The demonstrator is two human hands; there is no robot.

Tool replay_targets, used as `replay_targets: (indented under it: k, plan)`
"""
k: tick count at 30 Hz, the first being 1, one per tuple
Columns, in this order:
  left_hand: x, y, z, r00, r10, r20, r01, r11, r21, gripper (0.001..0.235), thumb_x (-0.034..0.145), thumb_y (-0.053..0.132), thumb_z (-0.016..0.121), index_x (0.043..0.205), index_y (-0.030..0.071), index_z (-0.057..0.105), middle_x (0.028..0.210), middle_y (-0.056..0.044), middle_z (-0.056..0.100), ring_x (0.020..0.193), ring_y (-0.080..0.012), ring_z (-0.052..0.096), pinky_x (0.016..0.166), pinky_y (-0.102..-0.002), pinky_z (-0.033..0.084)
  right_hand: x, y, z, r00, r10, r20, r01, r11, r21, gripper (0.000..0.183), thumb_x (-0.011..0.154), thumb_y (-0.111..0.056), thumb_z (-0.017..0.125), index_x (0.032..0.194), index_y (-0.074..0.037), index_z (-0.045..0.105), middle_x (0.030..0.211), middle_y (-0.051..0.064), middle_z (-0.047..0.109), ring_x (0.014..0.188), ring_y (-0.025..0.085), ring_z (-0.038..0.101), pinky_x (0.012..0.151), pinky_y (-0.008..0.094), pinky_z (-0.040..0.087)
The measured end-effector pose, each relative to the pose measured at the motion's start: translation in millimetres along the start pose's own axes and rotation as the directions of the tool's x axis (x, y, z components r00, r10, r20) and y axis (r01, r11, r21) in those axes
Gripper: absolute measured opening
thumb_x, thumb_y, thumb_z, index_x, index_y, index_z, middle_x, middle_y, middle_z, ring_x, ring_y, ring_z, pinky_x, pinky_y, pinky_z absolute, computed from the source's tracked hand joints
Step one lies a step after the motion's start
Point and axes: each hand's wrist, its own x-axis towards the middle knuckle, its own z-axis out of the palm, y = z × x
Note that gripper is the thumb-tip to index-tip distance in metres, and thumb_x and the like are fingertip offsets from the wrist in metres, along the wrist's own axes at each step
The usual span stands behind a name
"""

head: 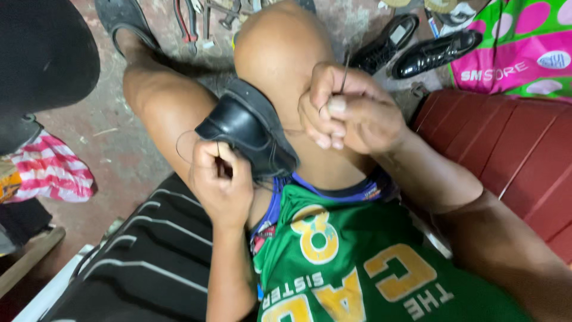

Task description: The person is sewing a black shoe using a needle and thread. They hold the shoe in their left hand and use a needle in their right hand to stitch the shoe's upper part repeatedly.

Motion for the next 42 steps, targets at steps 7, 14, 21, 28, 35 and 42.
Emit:
replay_targets:
  k: [7,14,21,28,35,42]
  plan:
    - [12.1,29.1,-12.3,0.959,0.218,0.183,-0.256,0.942,0.219,0.044,0.080,-0.005,0.070,0.123,-0.004,0.064,0.108,-0.013,0.063,0.099,-0.0254,0.062,0.089,-0.034,0.046,-2.3,-1.1,20.0,0.998,-0.035,-0.056,0.016,0.949,-0.314,0.017,0.114,-0.014,0.050,0.105,-0.001,0.053,0.080,0.005,0.051,0.067,0.009,0.049,0.063,0.025,0.043]
    - [17.7,27.2,-12.1,0.928,0.270,0.257,-0.318,0.933,0.168,0.021,0.092,0.008,0.065,0.113,0.002,0.068,0.106,-0.008,0.073,0.109,-0.0266,0.070,0.101,-0.038,0.046,2.6,-2.2,21.5,0.985,0.045,-0.168,-0.144,0.753,-0.642,0.010,0.107,-0.007,0.054,0.099,-0.002,0.056,0.085,0.000,0.054,0.069,0.005,0.048,0.064,0.022,0.040]
    - [15.9,23.3,-20.7,0.960,0.157,0.231,-0.214,0.946,0.244,0.013,0.080,-0.002,0.069,0.087,0.006,0.061,0.085,-0.011,0.057,0.084,-0.0305,0.057,0.071,-0.035,0.047,10.2,0.0,19.5,0.958,0.002,-0.288,-0.176,0.795,-0.580,0.015,0.106,-0.009,0.052,0.092,-0.002,0.054,0.074,0.000,0.052,0.060,0.004,0.043,0.058,0.021,0.036]
    - [13.5,38.1,-21.2,0.959,-0.123,0.257,0.186,0.953,-0.239,0.037,0.078,0.006,0.068,0.115,0.006,0.065,0.090,0.005,0.060,0.068,-0.0026,0.053,0.064,-0.020,0.045,-3.0,-13.2,6.6,0.929,-0.196,-0.314,-0.039,0.792,-0.610,0.021,0.115,-0.020,0.052,0.117,0.000,0.053,0.088,0.005,0.060,0.066,0.007,0.053,0.061,0.023,0.047]
    - [2.2,19.7,-8.3,0.988,-0.097,0.122,0.099,0.995,-0.010,0.018,0.090,0.008,0.086,0.097,0.001,0.071,0.072,0.006,0.056,0.060,-0.0002,0.043,0.055,-0.019,0.037,-17.2,-21.4,32.3,0.976,-0.210,0.057,0.036,-0.104,-0.994,0.019,0.106,-0.003,0.059,0.123,-0.009,0.064,0.116,0.011,0.073,0.093,0.019,0.073,0.078,0.029,0.061]
    - [5.7,15.0,-7.7,0.983,-0.101,0.152,0.119,0.987,-0.112,0.015,0.091,0.007,0.084,0.099,0.003,0.071,0.075,0.007,0.058,0.062,0.0005,0.044,0.056,-0.018,0.037,-3.4,5.8,56.3,0.986,-0.163,0.035,0.021,-0.087,-0.996,0.037,0.093,0.003,0.066,0.130,-0.004,0.068,0.107,0.011,0.072,0.087,0.027,0.073,0.074,0.036,0.061]
